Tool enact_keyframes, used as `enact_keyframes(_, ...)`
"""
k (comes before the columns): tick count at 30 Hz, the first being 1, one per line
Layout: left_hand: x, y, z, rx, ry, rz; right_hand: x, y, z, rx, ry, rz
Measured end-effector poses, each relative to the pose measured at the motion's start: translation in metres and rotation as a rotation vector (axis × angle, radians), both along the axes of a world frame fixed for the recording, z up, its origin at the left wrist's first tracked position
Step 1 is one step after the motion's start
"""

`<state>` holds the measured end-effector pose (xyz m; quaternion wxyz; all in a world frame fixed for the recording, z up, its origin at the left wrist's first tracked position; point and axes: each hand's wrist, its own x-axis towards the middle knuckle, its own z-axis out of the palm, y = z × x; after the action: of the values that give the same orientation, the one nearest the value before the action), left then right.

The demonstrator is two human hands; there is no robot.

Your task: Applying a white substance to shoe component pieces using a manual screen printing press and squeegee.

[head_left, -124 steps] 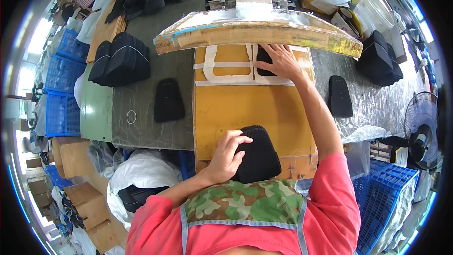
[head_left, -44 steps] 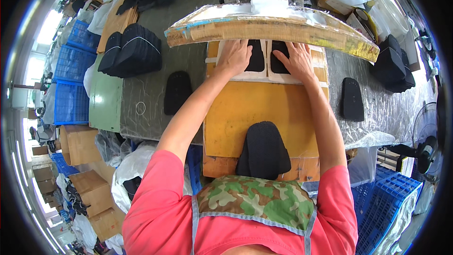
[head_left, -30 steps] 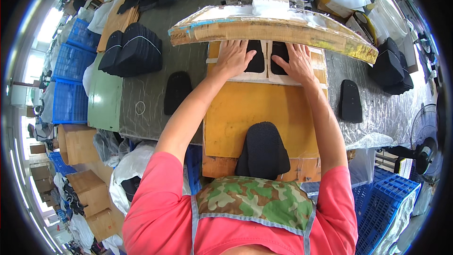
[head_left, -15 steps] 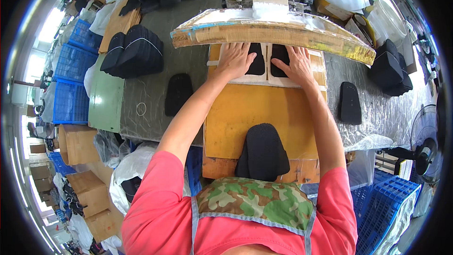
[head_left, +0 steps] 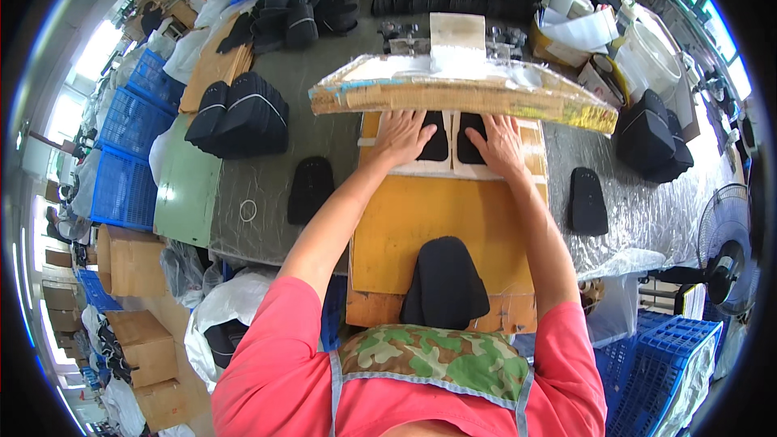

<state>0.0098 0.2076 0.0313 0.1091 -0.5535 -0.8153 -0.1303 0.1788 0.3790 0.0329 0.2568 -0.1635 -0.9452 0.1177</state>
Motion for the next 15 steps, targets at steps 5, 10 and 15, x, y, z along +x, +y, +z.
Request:
enact_keyframes(5,0.003,0.000,0.000,-0.002,0.033,0.003,0.003,0.001,-0.001,-0.071,-0.057,-0.010)
enact_keyframes(10,0.003,-0.002,0.004,0.257,-0.097,-0.078,0.002,0.000,0.002,-0.094,-0.086,-0.017)
enact_keyframes(15,0.004,-0.006,0.011,0.319,-0.105,-0.031,0.003,-0.001,0.000,-0.057,-0.045,-0.013)
